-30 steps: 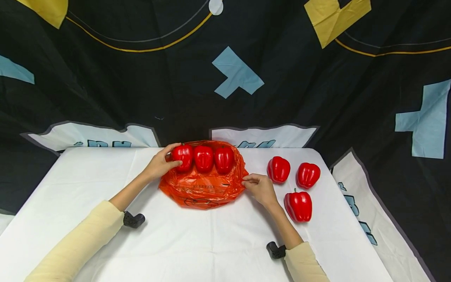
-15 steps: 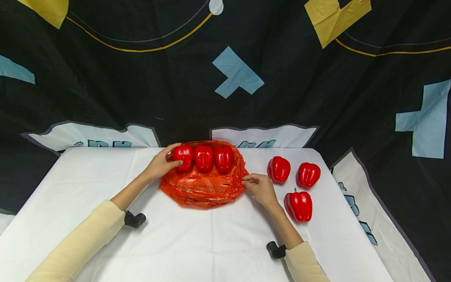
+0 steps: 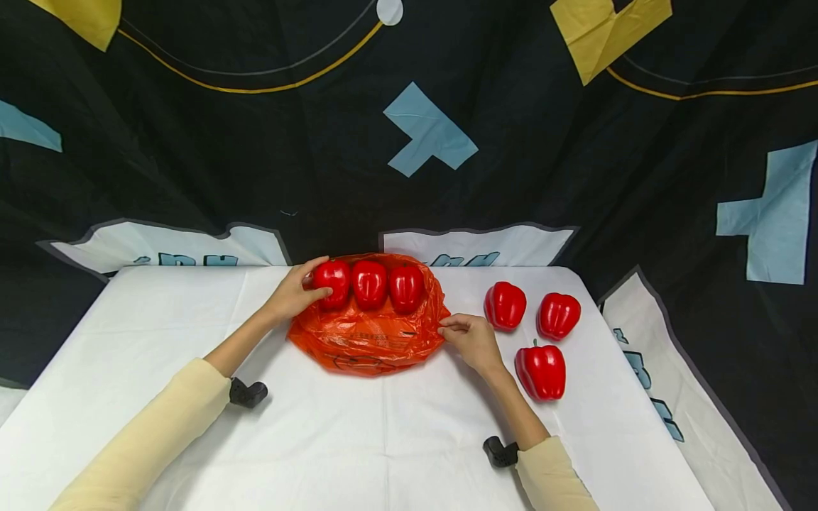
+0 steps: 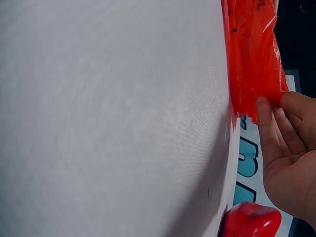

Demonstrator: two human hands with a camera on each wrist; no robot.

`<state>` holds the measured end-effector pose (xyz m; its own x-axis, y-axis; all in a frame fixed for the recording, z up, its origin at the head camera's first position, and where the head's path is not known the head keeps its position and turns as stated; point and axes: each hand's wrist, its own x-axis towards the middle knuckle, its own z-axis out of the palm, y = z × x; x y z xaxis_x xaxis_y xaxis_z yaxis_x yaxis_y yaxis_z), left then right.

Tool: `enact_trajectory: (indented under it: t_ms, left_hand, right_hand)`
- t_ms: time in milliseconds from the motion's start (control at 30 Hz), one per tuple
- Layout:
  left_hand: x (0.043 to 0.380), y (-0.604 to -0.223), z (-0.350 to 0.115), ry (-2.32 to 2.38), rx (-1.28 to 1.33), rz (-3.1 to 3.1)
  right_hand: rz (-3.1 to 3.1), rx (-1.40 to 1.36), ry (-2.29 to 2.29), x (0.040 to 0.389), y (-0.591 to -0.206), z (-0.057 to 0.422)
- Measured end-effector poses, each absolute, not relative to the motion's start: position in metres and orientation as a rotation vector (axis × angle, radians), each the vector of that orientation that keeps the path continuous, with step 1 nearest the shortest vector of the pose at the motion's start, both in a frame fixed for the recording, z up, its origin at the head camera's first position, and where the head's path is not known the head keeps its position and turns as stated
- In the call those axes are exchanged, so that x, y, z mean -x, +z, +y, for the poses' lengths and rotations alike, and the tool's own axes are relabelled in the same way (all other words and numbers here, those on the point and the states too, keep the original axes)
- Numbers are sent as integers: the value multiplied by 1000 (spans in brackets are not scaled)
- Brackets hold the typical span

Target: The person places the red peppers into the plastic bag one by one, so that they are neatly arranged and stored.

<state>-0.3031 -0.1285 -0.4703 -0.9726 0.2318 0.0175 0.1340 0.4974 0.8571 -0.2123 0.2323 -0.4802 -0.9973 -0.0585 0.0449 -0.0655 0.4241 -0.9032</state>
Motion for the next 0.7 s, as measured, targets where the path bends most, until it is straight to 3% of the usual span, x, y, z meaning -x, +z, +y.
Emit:
enact_trajectory:
  t_ms: [700]
  left_hand:
    - [295, -463, -132, 1533, -357, 2599]
  right_hand:
    - [-2665, -64, 1670, 212, -479, 229]
